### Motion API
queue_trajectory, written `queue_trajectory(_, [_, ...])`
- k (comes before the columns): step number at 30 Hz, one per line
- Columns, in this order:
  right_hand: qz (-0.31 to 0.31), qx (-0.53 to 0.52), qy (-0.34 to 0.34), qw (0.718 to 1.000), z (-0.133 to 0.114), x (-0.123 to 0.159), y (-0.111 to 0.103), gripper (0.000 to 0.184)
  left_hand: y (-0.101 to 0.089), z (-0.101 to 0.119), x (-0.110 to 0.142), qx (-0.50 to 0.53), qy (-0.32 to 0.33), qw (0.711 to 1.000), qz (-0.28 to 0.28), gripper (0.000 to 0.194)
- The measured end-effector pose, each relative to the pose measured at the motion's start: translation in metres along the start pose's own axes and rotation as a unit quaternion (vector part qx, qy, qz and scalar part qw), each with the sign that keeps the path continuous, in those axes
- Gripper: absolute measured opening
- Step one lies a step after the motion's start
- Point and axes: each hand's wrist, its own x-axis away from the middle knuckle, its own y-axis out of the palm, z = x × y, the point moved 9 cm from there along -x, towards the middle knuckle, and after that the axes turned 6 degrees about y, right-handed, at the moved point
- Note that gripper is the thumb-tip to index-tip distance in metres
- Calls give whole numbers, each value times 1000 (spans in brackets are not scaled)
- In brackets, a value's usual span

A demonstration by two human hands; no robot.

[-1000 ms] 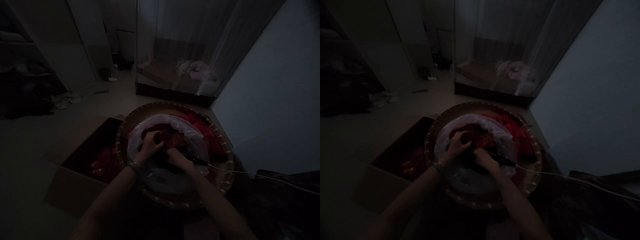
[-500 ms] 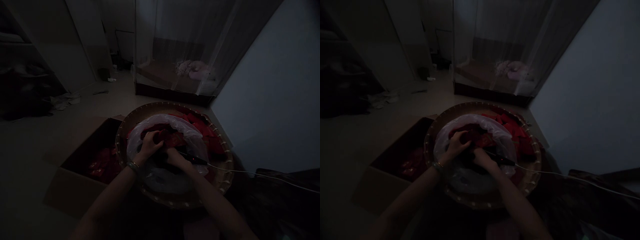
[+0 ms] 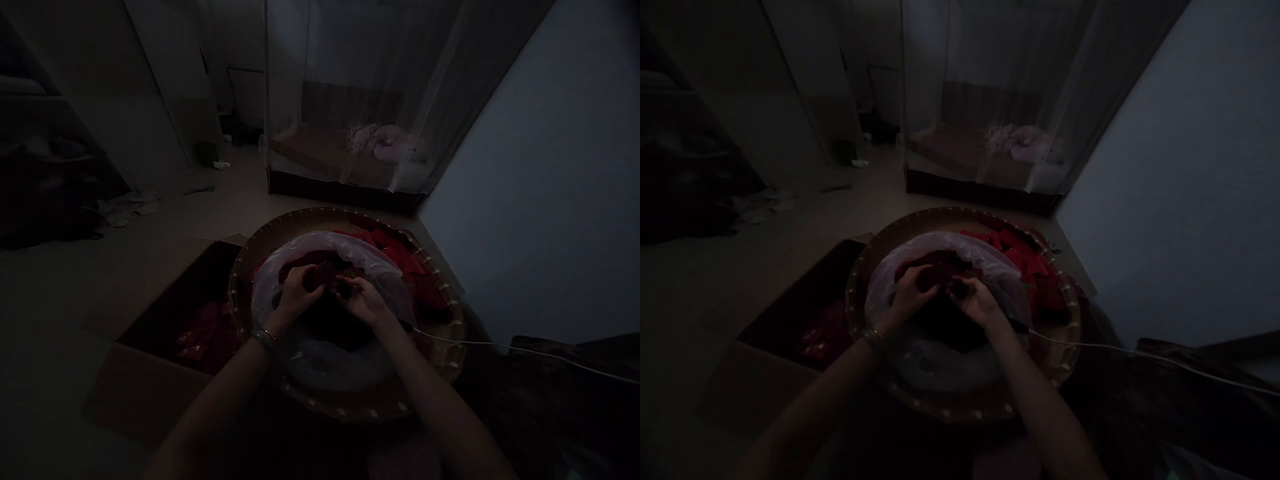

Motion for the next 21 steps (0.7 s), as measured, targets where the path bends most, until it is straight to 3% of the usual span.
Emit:
queue_trajectory(6, [8, -96, -21, 995, -12, 5, 1, 38, 4, 3, 1, 9, 17, 1000, -15, 42])
queue_trajectory(16, [38, -121, -89, 988, -38, 20, -4, 42, 14, 17, 3, 39, 58, 995, -69, 42])
queue_trajectory(21, [20, -118, -155, 981, -54, 30, 11, 41, 22, 18, 7, 37, 67, 992, -97, 45])
